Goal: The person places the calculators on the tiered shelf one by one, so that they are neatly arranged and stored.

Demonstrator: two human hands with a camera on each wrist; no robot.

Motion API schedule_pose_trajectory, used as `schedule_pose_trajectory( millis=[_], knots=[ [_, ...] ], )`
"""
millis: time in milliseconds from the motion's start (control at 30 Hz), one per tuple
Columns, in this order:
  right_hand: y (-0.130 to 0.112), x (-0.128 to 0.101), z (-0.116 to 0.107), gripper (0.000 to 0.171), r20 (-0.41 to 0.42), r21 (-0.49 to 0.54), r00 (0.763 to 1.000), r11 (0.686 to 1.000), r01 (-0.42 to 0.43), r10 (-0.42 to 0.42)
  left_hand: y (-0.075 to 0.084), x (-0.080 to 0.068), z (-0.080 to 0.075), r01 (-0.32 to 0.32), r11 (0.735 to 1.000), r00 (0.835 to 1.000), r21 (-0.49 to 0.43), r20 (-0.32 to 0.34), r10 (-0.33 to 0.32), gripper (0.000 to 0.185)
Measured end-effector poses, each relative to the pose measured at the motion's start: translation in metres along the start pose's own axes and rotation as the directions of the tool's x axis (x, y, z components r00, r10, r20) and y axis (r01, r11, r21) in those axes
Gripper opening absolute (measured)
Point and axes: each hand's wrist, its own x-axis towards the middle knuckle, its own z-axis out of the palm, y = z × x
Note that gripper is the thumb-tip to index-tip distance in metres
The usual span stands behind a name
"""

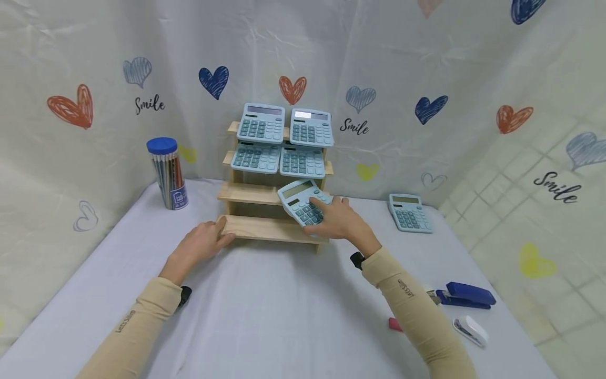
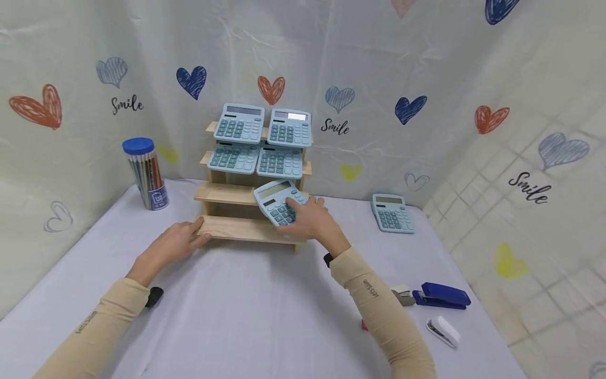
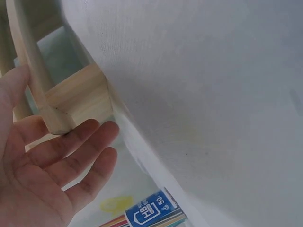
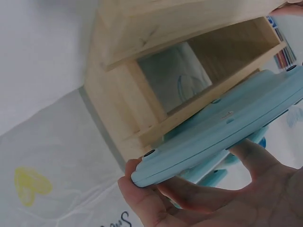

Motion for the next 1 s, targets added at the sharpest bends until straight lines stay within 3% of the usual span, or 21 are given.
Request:
schedule_pose_trajectory(
  millis=[233,433,533,733,1000],
  knots=[
    [-0.023,0.024,0.002,0.088,-0.022,-0.014,1.0,1.0,-0.005,0.005,0.002,0.0,0.0,-0.005,1.0,1.0,-0.014,-0.005,0.005,0.064],
    [-0.044,0.039,0.01,0.093,-0.084,-0.001,0.994,0.998,-0.066,0.066,0.0,-0.001,-0.001,0.015,1.0,1.0,-0.015,0.008,-0.015,0.065],
    [-0.054,0.043,0.012,0.094,-0.077,0.015,0.994,0.997,-0.081,0.082,0.0,-0.001,-0.002,0.015,1.0,1.0,-0.019,0.009,-0.014,0.065],
    [-0.069,0.046,0.017,0.085,-0.08,0.027,0.997,1.0,0.013,-0.01,0.0,0.001,-0.002,0.03,0.999,0.999,-0.019,0.016,-0.03,0.065],
    [-0.082,0.055,0.029,0.067,-0.166,0.029,0.983,0.996,0.08,-0.074,-0.001,0.001,0.0,0.005,1.0,1.0,-0.007,-0.01,-0.006,0.063]
  ],
)
